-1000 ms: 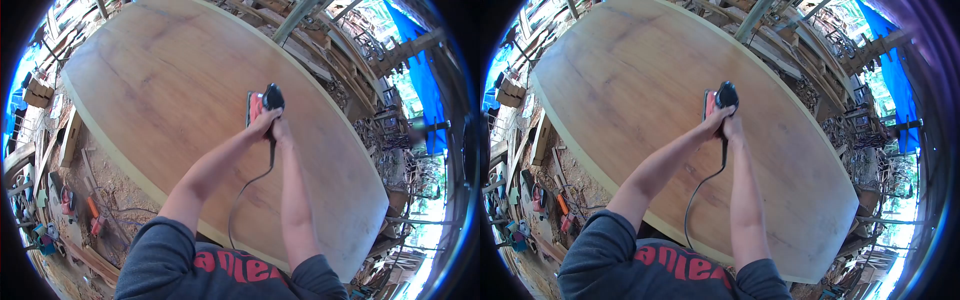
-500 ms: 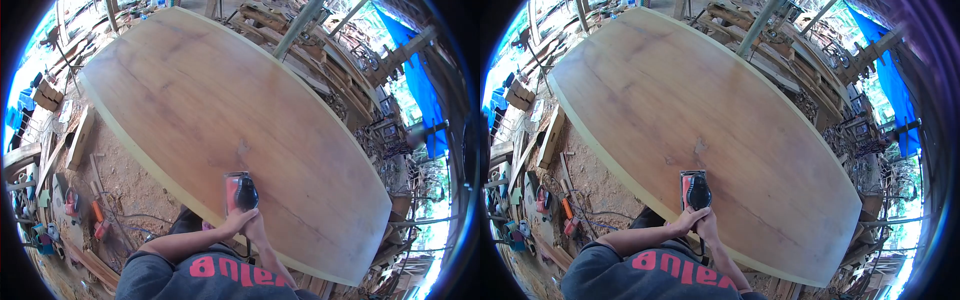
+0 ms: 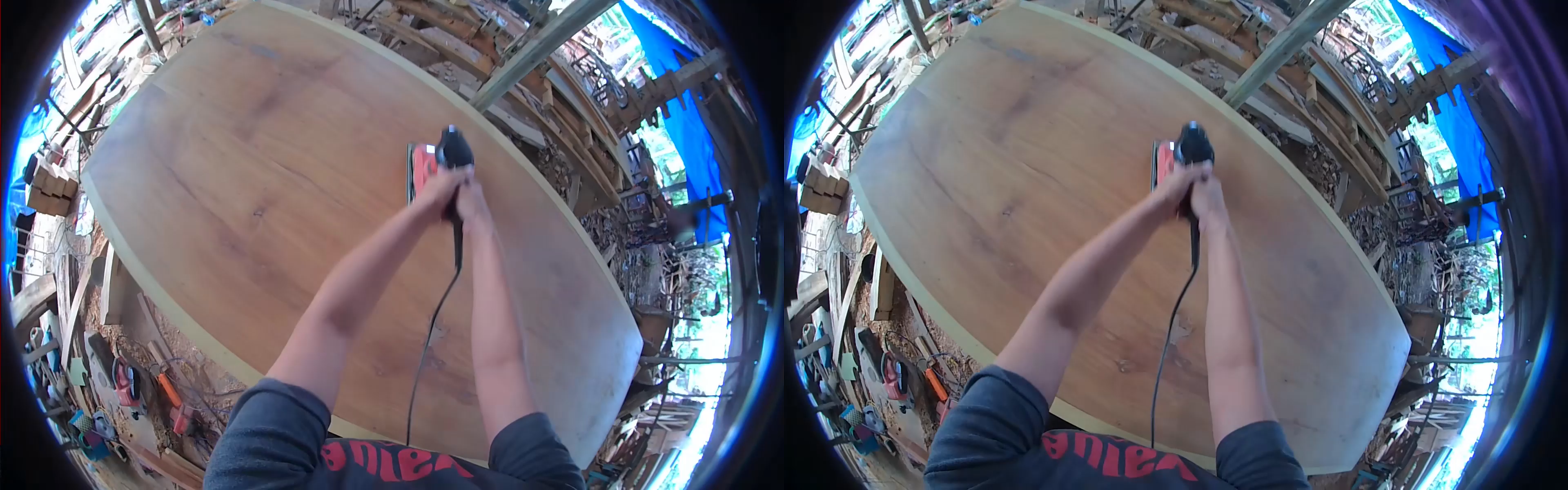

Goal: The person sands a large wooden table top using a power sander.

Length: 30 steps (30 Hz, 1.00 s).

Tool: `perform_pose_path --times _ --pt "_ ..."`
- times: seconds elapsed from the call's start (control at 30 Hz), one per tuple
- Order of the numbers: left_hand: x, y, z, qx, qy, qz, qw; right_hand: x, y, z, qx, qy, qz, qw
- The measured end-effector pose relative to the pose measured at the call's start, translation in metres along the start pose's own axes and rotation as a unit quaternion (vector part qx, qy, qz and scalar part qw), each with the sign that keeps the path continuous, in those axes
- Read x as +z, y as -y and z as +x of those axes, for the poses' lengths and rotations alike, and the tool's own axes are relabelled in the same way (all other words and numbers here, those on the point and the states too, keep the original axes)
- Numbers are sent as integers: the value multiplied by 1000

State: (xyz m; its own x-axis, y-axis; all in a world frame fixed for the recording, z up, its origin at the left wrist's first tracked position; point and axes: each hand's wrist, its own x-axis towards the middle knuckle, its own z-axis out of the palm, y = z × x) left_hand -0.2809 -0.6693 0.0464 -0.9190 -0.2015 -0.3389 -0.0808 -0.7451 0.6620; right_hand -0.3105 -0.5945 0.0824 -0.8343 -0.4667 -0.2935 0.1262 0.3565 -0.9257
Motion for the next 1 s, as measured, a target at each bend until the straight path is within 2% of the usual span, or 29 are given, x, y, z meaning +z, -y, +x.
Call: perform_pose_path --times 0.07,0.13,0.17,0.3,0.37,0.43,0.5,0.53,0.57,0.6,0.67,0.7,0.73,0.77,0.83,0.9,0.97,1.0 --pt "-8 -31 31 -45 -1 -36 998 10 15 44 26 22 22 999" --pt "-18 -49 50 -67 -22 40 997 16 22 69 42 36 25 998" --pt "-19 -51 46 -72 -26 38 996 16 22 75 50 56 20 997" --pt "-15 -43 28 -35 -61 58 996 24 38 35 93 68 46 992" --pt "-16 -33 14 -71 -61 89 992 30 37 6 95 69 66 991" --pt "-21 -18 -21 -63 -42 75 994 32 26 -25 93 68 87 990" --pt "-19 -8 -83 -16 -56 93 994 33 -2 -58 82 70 4 994" --pt "-23 6 -107 -2 -29 71 997 36 -5 -88 76 62 1 995" --pt "-20 15 -145 37 -50 88 994 42 -10 -125 69 54 -2 996" --pt "-24 27 -173 -42 -37 59 997 48 -16 -160 56 36 -4 998" --pt "-37 70 -231 -75 -7 -13 997 56 -32 -231 33 18 -2 999" --pt "-22 87 -264 53 -58 16 997 58 -41 -266 43 24 -3 999" --pt "-31 93 -308 -34 -40 63 997 59 -52 -298 55 30 -2 998" --pt "-40 109 -338 -79 -35 76 993 57 -57 -326 118 75 -19 990" --pt "-53 149 -385 19 -69 118 990 67 -87 -374 26 57 1 998" --pt "-47 142 -413 -21 -107 87 990 76 -75 -400 0 46 -19 999" --pt "-51 125 -410 -111 -67 82 988 80 -90 -390 22 54 -1 998" --pt "-53 117 -400 -108 -65 83 989 83 -89 -380 7 49 23 999"
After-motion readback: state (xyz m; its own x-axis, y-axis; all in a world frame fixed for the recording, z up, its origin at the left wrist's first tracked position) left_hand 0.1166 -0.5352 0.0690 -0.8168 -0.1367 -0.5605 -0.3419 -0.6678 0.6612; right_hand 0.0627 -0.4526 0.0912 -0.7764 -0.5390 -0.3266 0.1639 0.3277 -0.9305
